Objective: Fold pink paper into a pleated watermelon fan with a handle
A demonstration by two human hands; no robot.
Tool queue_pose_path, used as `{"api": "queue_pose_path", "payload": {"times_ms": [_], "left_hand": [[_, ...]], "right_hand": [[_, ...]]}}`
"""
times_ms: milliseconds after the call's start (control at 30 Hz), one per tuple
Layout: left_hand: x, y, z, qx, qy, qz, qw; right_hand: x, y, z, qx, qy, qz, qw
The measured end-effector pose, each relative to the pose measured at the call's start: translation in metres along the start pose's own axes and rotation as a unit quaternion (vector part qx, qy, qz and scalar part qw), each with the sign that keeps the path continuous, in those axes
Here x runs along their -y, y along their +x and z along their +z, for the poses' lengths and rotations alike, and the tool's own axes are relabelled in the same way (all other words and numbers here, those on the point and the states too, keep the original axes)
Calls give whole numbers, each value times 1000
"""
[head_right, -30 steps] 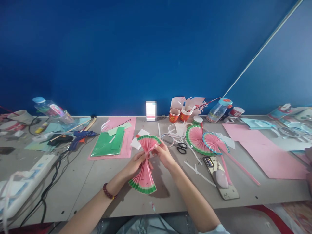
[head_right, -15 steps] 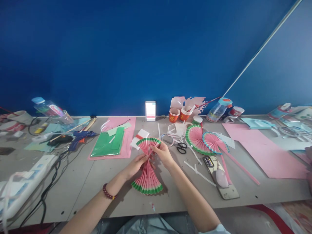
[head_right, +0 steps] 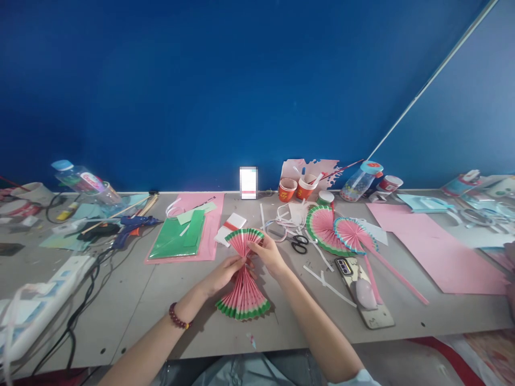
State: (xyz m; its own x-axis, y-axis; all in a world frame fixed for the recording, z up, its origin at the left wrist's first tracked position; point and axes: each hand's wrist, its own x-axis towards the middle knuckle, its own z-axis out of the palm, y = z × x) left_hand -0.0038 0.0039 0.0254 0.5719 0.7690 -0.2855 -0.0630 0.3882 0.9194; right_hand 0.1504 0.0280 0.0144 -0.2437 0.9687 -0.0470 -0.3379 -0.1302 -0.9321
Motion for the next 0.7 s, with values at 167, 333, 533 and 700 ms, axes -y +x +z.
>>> {"api": "queue_pose_path", "payload": {"times_ms": [167, 333, 533, 700], "left_hand": [[0, -1, 0, -4, 12, 5, 1000], [0, -1, 0, -5, 17, 7, 1000], [-2, -1, 0, -4, 28, 12, 1000], [2, 0, 0, 2, 17, 18, 1000]], "right_hand": [[0, 1, 0, -6, 7, -1, 1000], [1, 1, 0, -24, 9, 10, 1000], [-1, 1, -1, -26, 11, 5, 1000], [0, 0, 0, -27, 7, 2, 1000]]}}
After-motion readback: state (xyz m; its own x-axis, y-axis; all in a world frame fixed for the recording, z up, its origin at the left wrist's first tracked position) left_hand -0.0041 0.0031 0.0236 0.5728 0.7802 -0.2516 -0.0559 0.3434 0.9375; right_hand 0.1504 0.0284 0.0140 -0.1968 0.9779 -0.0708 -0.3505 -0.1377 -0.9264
